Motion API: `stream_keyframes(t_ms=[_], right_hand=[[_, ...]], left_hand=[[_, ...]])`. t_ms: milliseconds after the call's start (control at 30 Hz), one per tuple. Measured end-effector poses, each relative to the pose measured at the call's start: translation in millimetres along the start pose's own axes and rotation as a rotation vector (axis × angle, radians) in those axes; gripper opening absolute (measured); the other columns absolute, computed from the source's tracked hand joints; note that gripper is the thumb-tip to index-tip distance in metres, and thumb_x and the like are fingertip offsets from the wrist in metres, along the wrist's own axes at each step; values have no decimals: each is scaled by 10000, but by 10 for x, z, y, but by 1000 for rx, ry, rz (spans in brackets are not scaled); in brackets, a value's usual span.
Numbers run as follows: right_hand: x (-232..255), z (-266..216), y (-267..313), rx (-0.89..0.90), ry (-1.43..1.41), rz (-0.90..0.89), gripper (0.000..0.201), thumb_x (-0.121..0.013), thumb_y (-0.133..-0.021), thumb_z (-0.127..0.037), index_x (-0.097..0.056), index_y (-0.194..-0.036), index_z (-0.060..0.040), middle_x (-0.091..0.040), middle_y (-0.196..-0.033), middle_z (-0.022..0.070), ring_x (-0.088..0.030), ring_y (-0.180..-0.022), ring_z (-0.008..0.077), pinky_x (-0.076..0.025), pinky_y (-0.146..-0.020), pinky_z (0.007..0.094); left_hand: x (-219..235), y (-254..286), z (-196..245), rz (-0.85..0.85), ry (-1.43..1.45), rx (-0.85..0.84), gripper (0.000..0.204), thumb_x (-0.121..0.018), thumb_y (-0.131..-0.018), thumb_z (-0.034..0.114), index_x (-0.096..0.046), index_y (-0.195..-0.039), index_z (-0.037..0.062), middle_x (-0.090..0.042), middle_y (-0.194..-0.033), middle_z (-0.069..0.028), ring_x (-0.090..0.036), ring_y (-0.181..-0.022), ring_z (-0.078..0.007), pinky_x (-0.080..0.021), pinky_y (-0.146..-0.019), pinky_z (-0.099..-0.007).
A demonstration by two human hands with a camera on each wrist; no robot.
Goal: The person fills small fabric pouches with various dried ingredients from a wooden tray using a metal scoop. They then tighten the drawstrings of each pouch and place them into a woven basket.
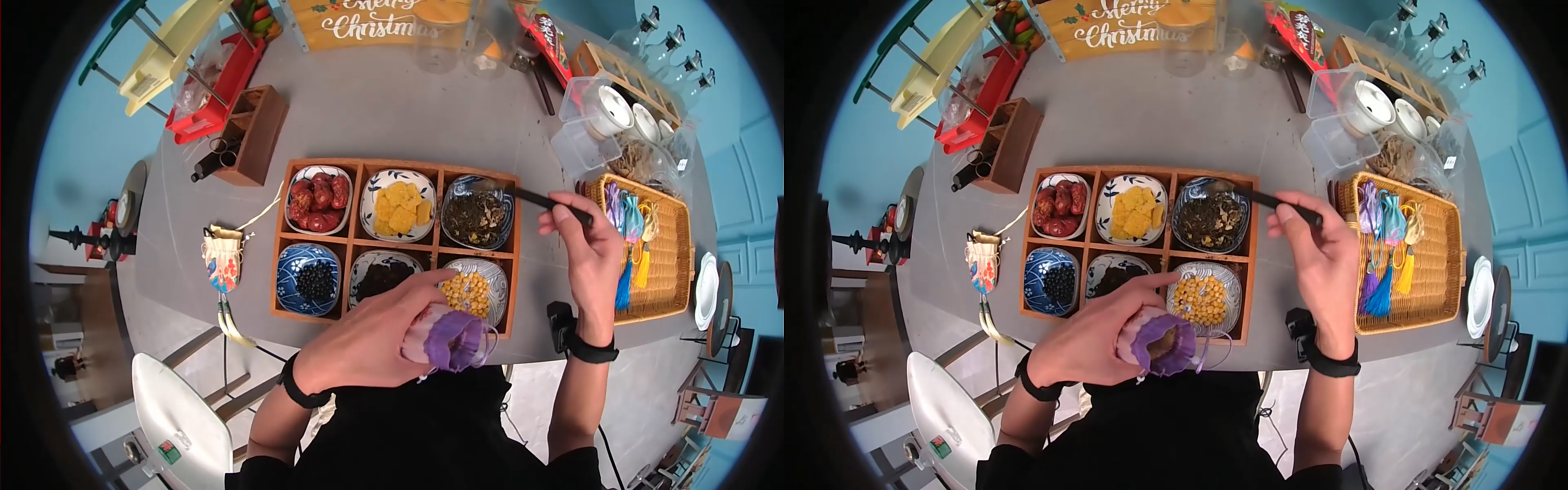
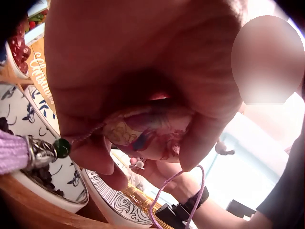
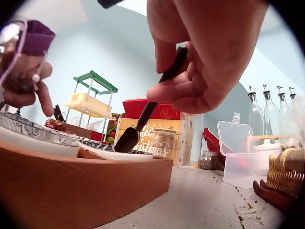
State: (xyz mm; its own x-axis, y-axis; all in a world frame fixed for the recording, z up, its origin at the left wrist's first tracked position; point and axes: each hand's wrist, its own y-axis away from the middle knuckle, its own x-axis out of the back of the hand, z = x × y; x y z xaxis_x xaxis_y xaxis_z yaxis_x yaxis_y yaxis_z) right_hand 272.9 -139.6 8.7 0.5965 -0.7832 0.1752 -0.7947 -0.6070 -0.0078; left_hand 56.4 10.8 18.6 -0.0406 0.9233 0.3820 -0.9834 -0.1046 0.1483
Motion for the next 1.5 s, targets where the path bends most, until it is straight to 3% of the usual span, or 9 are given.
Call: stream_keyframes(t_ms=[367,800,900,967,1000,1067,1167,1433,1500], right_hand=[[41,87,7,61,147,17,184,-581,-937,-86,-625,-1043,58,-684,-843,97,-647,-807,120,-489,-761,233],[-81,352,-14,-293,-182,165,264,-538,-969,-222,-627,-953,26,-687,-778,123,-641,-634,153,-498,-610,245],[-87,351,-13,-309,-239,174,276,-539,-968,-238,-631,-949,21,-685,-768,125,-634,-610,151,-493,-578,238],[-80,338,-8,-296,-253,216,286,-552,-961,-235,-644,-927,33,-687,-756,123,-642,-614,145,-504,-567,237],[-67,343,-10,-294,-253,217,286,-552,-961,-235,-644,-927,33,-687,-756,123,-642,-614,145,-504,-567,237],[-27,359,-4,-298,-272,259,283,-546,-964,-232,-644,-931,31,-685,-746,126,-637,-590,151,-505,-563,240],[37,326,15,-272,-288,294,276,-541,-966,-226,-643,-931,28,-684,-736,128,-632,-580,154,-504,-559,244],[200,35,124,-115,-287,337,280,-529,-979,-221,-640,-921,29,-678,-716,141,-619,-557,163,-490,-541,250],[242,-68,180,-103,-296,349,278,-529,-979,-215,-638,-923,34,-676,-713,144,-617,-552,165,-488,-534,251]], left_hand=[[0,-448,78,33,-263,111,570,-733,-685,151,-468,-1172,16,-407,-1422,-221,-558,-1078,-429,-473,-887,-424],[6,-562,30,7,-252,102,584,-728,-699,156,-449,-1184,-13,-412,-1418,-232,-554,-1089,-418,-461,-914,-408],[7,-491,20,81,-127,77,617,-750,-683,137,-449,-1204,2,-477,-1355,-216,-569,-1092,-390,-461,-928,-395],[48,-397,82,100,-36,122,640,-778,-672,109,-457,-1220,25,-553,-1237,-157,-596,-1081,-293,-467,-928,-357],[63,-343,86,100,-36,119,640,-778,-672,109,-457,-1220,25,-553,-1237,-157,-596,-1081,-293,-467,-928,-357],[96,-236,73,168,222,163,643,-804,-675,102,-469,-1220,42,-577,-1121,-89,-586,-1059,-197,-460,-930,-316],[129,-203,-25,229,235,117,639,-808,-684,92,-472,-1226,46,-580,-1104,-72,-571,-1052,-152,-454,-922,-286],[119,-286,-10,253,147,196,617,-810,-721,115,-476,-1233,31,-608,-1058,-78,-582,-973,-138,-462,-892,-281],[118,-316,2,266,118,165,573,-798,-723,144,-486,-1177,-12,-620,-1046,-152,-625,-955,-217,-484,-849,-326]])
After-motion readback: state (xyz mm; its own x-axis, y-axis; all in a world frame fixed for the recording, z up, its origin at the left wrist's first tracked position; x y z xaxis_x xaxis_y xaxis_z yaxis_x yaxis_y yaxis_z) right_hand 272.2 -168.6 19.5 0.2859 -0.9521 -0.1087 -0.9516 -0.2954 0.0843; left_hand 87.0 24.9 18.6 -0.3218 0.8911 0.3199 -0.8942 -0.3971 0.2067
